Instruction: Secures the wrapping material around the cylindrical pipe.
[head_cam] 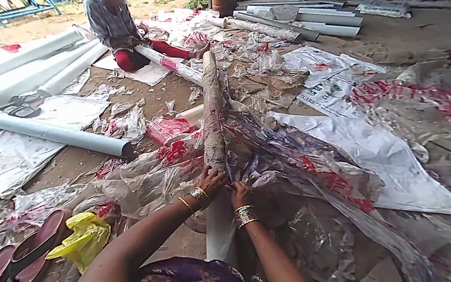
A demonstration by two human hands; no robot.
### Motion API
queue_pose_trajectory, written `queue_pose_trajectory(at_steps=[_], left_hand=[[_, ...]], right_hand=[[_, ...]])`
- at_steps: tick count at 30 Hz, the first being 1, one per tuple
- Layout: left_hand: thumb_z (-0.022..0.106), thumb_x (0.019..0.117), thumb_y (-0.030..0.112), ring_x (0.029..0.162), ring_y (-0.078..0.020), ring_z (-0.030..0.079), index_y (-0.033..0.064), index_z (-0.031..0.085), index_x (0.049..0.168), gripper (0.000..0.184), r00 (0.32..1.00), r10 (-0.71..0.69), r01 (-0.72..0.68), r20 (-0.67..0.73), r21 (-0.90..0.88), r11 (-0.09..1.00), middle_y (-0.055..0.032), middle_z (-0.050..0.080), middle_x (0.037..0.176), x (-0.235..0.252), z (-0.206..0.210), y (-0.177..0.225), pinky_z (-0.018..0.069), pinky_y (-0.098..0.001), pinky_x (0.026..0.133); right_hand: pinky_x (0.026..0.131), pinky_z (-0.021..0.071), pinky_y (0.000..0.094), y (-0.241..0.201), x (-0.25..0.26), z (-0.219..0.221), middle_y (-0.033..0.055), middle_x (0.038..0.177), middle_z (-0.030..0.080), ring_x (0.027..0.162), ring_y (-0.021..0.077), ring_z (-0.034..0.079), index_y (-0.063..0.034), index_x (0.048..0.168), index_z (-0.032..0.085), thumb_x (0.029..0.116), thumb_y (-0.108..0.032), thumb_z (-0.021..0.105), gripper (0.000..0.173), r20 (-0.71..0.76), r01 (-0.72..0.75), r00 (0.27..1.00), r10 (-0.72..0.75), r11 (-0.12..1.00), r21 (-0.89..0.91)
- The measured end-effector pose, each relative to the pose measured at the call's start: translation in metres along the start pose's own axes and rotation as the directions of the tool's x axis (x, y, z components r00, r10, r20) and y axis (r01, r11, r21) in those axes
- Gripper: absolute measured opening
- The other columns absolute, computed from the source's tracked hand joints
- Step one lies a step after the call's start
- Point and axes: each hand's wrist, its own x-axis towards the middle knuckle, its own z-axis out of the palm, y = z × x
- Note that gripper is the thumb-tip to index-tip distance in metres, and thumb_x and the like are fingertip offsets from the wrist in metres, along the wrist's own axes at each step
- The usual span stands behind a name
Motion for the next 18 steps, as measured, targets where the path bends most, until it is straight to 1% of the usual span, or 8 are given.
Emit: queue_pose_trajectory(at_steps=[2, 4, 8, 11, 13, 14, 16, 18], left_hand=[[0.052, 0.1043, 0.012, 0.129, -0.0434, 0.054, 0.0002, 0.065, 0.128, 0.029, 0.996, -0.089, 0.089, 0.005, -0.026, 0.996, -0.0207, 0.065, 0.128, -0.001, -0.006, -0.009, 0.0188, -0.0691, 0.117], [0.055, 0.1031, 0.015, 0.132, -0.0433, 0.052, -0.0018, 0.066, 0.121, 0.027, 0.975, -0.222, 0.222, 0.017, -0.055, 0.973, -0.0205, 0.064, 0.128, -0.001, -0.013, -0.023, 0.0184, -0.0713, 0.116], [0.061, 0.0996, 0.018, 0.137, -0.038, 0.05, 0.0005, 0.068, 0.121, 0.029, 0.915, -0.402, 0.404, 0.032, -0.095, 0.91, -0.0162, 0.065, 0.133, 0.004, -0.021, -0.033, 0.0229, -0.0683, 0.115], [0.06, 0.1007, 0.021, 0.137, -0.0392, 0.05, -0.0001, 0.069, 0.118, 0.029, 0.934, -0.357, 0.357, 0.006, -0.087, 0.93, -0.0172, 0.065, 0.131, 0.004, -0.029, -0.028, 0.0197, -0.0686, 0.116], [0.06, 0.1012, 0.023, 0.135, -0.0405, 0.05, 0.0005, 0.069, 0.118, 0.029, 0.962, -0.273, 0.271, -0.012, -0.088, 0.959, -0.0188, 0.065, 0.128, 0.004, -0.028, -0.02, 0.0147, -0.0693, 0.118], [0.063, 0.0998, 0.024, 0.134, -0.0413, 0.05, 0.0019, 0.068, 0.121, 0.03, 0.974, -0.224, 0.222, -0.016, -0.083, 0.971, -0.0193, 0.064, 0.129, 0.005, -0.027, -0.015, 0.0131, -0.0707, 0.117], [0.069, 0.0951, 0.025, 0.139, -0.0427, 0.046, 0.0051, 0.064, 0.132, 0.042, 0.99, -0.141, 0.141, 0.011, -0.043, 0.989, -0.0193, 0.06, 0.137, 0.009, -0.023, -0.004, 0.0104, -0.0734, 0.117], [0.069, 0.0951, 0.023, 0.141, -0.0434, 0.042, 0.0043, 0.063, 0.135, 0.044, 0.994, -0.092, 0.093, 0.057, 0.001, 0.996, -0.0196, 0.057, 0.142, 0.016, -0.018, 0.002, 0.0079, -0.0739, 0.117]], right_hand=[[0.104, 0.0481, 0.0545, 0.011, 0.003, -0.003, 0.0288, 0.116, 0.071, 0.114, 0.0422, 0.068, 0.01, 0.112, 0.073, 0.0991, -0.006, 0.063, 0.022, 0.0, -0.087, 0.996, 0.087, 0.996, 0.018], [0.109, 0.0444, 0.0511, 0.029, 0.007, -0.011, 0.03, 0.119, 0.07, 0.117, 0.0409, 0.066, 0.0111, 0.116, 0.071, 0.1011, -0.009, 0.063, 0.026, 0.04, -0.218, 0.975, 0.217, 0.975, 0.043], [0.108, 0.0444, 0.0512, 0.038, 0.008, -0.015, 0.0275, 0.12, 0.07, 0.119, 0.0391, 0.065, 0.0073, 0.118, 0.07, 0.1042, -0.017, 0.062, 0.029, 0.117, -0.386, 0.917, 0.381, 0.922, 0.023], [0.105, 0.0459, 0.0515, 0.033, 0.013, -0.023, 0.0257, 0.117, 0.071, 0.115, 0.0373, 0.066, 0.006, 0.114, 0.071, 0.1021, -0.02, 0.066, 0.029, 0.143, -0.391, 0.915, 0.377, 0.917, 0.085], [0.104, 0.0475, 0.0496, 0.033, 0.012, -0.027, 0.026, 0.116, 0.07, 0.112, 0.0363, 0.066, 0.0072, 0.11, 0.072, 0.0972, -0.018, 0.073, 0.028, 0.101, -0.282, 0.958, 0.269, 0.946, 0.16], [0.101, 0.0486, 0.0485, 0.033, 0.011, -0.027, 0.0257, 0.114, 0.07, 0.109, 0.0354, 0.066, 0.0075, 0.108, 0.073, 0.0937, -0.018, 0.077, 0.03, 0.067, -0.21, 0.977, 0.201, 0.958, 0.194], [0.104, 0.0483, 0.0463, 0.024, 0.01, -0.025, 0.0253, 0.116, 0.07, 0.111, 0.0345, 0.066, 0.0078, 0.112, 0.073, 0.0902, -0.018, 0.08, 0.035, 0.052, -0.113, 0.993, 0.105, 0.974, 0.198], [0.104, 0.0483, 0.0472, 0.013, 0.012, -0.016, 0.0258, 0.115, 0.071, 0.112, 0.0362, 0.067, 0.0078, 0.114, 0.073, 0.0896, -0.014, 0.079, 0.033, 0.023, -0.057, 0.998, 0.054, 0.985, 0.165]])
